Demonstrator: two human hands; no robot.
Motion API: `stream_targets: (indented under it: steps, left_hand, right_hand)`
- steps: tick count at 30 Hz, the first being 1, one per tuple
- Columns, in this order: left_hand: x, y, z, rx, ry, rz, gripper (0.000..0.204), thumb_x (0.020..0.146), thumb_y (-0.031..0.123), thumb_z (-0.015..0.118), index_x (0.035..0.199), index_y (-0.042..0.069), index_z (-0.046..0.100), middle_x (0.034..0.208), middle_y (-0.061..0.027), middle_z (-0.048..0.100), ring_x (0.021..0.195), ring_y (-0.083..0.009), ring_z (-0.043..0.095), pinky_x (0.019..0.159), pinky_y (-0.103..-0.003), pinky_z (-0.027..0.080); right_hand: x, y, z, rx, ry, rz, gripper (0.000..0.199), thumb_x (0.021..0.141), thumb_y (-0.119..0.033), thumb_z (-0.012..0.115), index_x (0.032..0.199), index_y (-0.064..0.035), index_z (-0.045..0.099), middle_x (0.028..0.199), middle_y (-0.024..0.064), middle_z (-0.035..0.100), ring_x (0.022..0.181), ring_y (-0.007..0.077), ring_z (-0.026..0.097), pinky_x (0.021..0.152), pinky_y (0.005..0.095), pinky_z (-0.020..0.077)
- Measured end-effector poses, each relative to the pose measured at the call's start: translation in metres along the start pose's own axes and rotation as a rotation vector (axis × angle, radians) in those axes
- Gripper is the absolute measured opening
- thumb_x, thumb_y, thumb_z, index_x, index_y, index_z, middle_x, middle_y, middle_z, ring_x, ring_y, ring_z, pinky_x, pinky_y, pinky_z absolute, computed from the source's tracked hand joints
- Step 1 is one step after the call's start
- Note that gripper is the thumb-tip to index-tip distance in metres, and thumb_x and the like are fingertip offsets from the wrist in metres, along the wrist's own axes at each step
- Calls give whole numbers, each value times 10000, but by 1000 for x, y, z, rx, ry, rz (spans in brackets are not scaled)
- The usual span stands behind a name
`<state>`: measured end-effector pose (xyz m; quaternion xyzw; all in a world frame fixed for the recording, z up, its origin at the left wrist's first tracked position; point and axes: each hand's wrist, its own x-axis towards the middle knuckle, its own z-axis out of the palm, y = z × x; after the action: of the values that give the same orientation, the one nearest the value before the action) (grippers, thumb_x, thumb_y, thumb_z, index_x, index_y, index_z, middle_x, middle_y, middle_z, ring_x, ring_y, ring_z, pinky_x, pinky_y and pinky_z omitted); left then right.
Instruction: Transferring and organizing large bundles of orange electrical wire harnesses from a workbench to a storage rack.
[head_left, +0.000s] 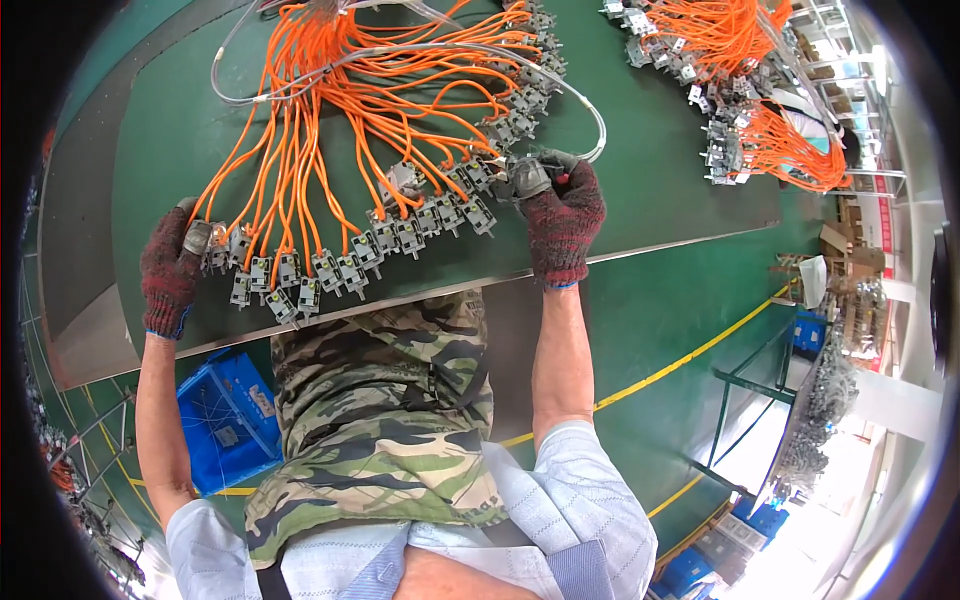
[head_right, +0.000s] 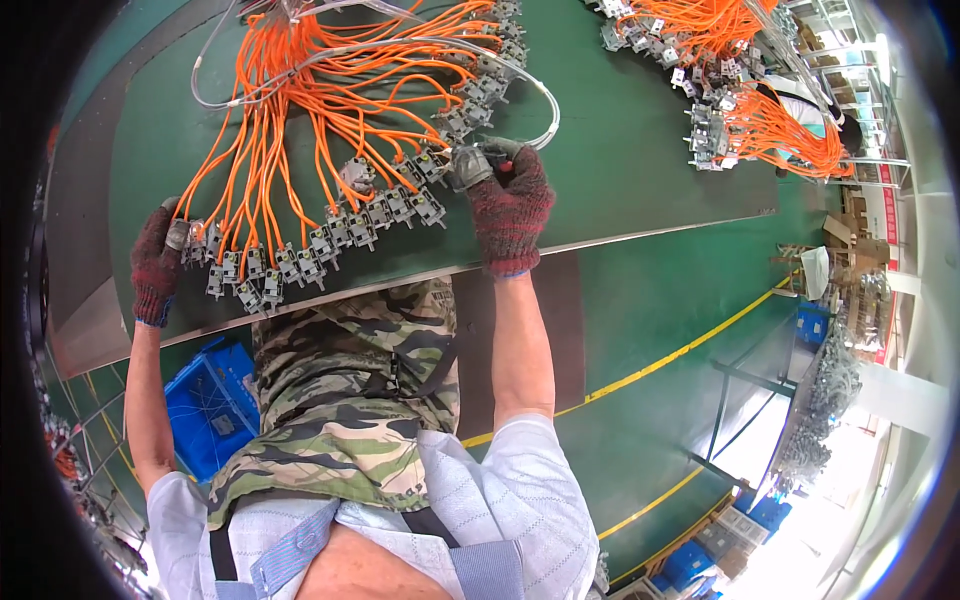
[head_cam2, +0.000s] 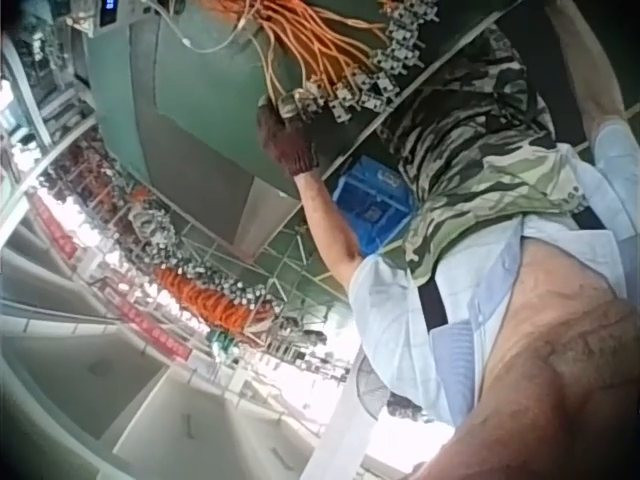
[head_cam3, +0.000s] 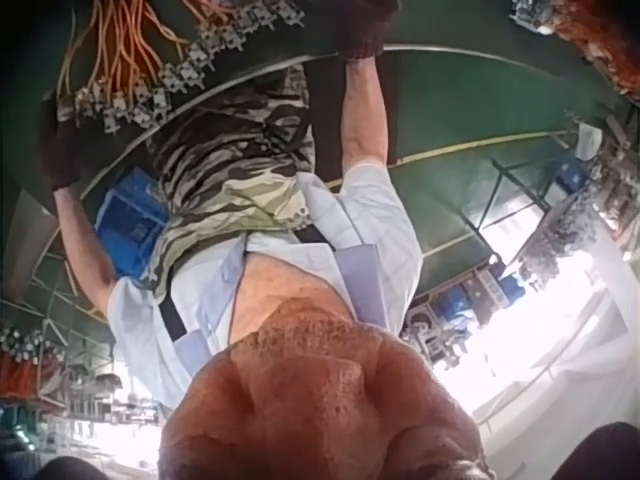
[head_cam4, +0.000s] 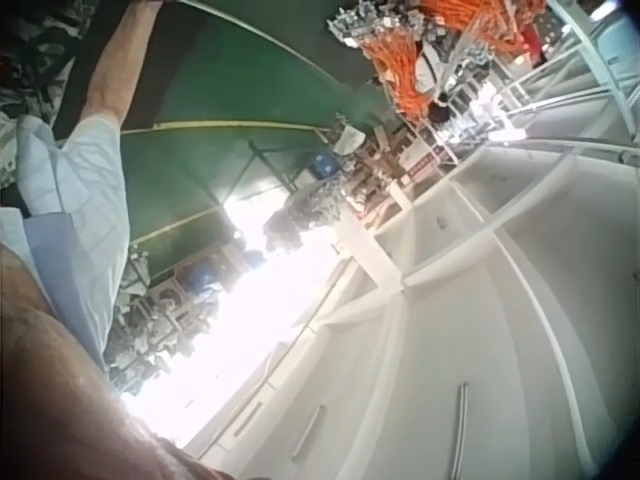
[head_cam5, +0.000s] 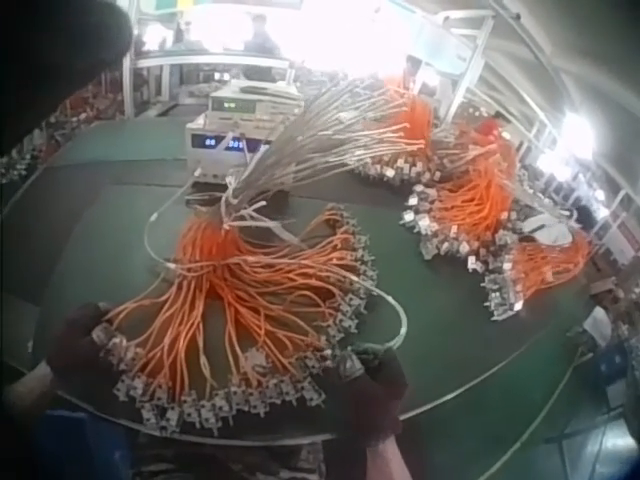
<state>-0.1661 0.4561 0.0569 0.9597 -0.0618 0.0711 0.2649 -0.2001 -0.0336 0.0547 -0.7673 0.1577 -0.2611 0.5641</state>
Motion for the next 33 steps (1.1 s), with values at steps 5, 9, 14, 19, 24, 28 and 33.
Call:
stream_targets:
  steps: [5,9,14,19,24,28,33]
  left_hand:
    - [0,-4,1,16,4,7,500,999,377,650,1354,25,649,1285,-205,690,1197,-320,670,1036,-409,506]
    - [-2,-5,1,7,2,10,503,996,372,651,1355,20,647,1304,-211,679,1197,-327,668,1037,-409,505]
    - [1,0,0,-10,-8,8,507,996,371,651,1358,17,643,1309,-215,675,1195,-329,668,1038,-406,503]
    - [1,-6,2,2,4,-5,508,994,369,656,1360,18,642,1303,-212,678,1193,-327,670,1039,-403,503]
    - [1,2,-2,-33,-20,-22,521,988,385,664,1360,20,642,1290,-209,682,1182,-324,675,1023,-408,513]
    - [-1,-4,1,-13,11,12,523,989,393,664,1358,23,644,1285,-205,683,1171,-326,677,1015,-410,515]
    - [3,9,-3,35,-12,-8,508,987,381,668,1357,35,647,1284,-199,684,1156,-331,682,1007,-411,518]
  right_hand:
    - [3,5,3,77,-12,46,261,858,-172,844,1045,-33,727,861,29,715,768,90,632,702,272,555]
    - [-2,-3,6,217,16,173,263,870,-176,837,1053,-27,722,870,39,716,771,90,635,703,269,562]
    - [2,7,9,120,-1,41,258,884,-166,828,1067,-27,711,889,31,712,744,79,628,663,249,549]
    - [-2,1,10,125,-22,51,278,865,-167,842,1066,-20,717,901,45,724,780,92,640,707,272,562]
    - [-14,-11,12,111,9,23,306,843,-173,866,1062,-15,721,911,45,742,799,93,655,736,276,568]
    - [-16,-9,14,130,-43,-6,310,844,-188,871,1062,-19,730,881,38,741,790,83,653,730,270,565]
    - [-21,-12,18,117,-66,20,281,856,-173,860,1056,-23,733,853,31,735,779,76,646,716,265,563]
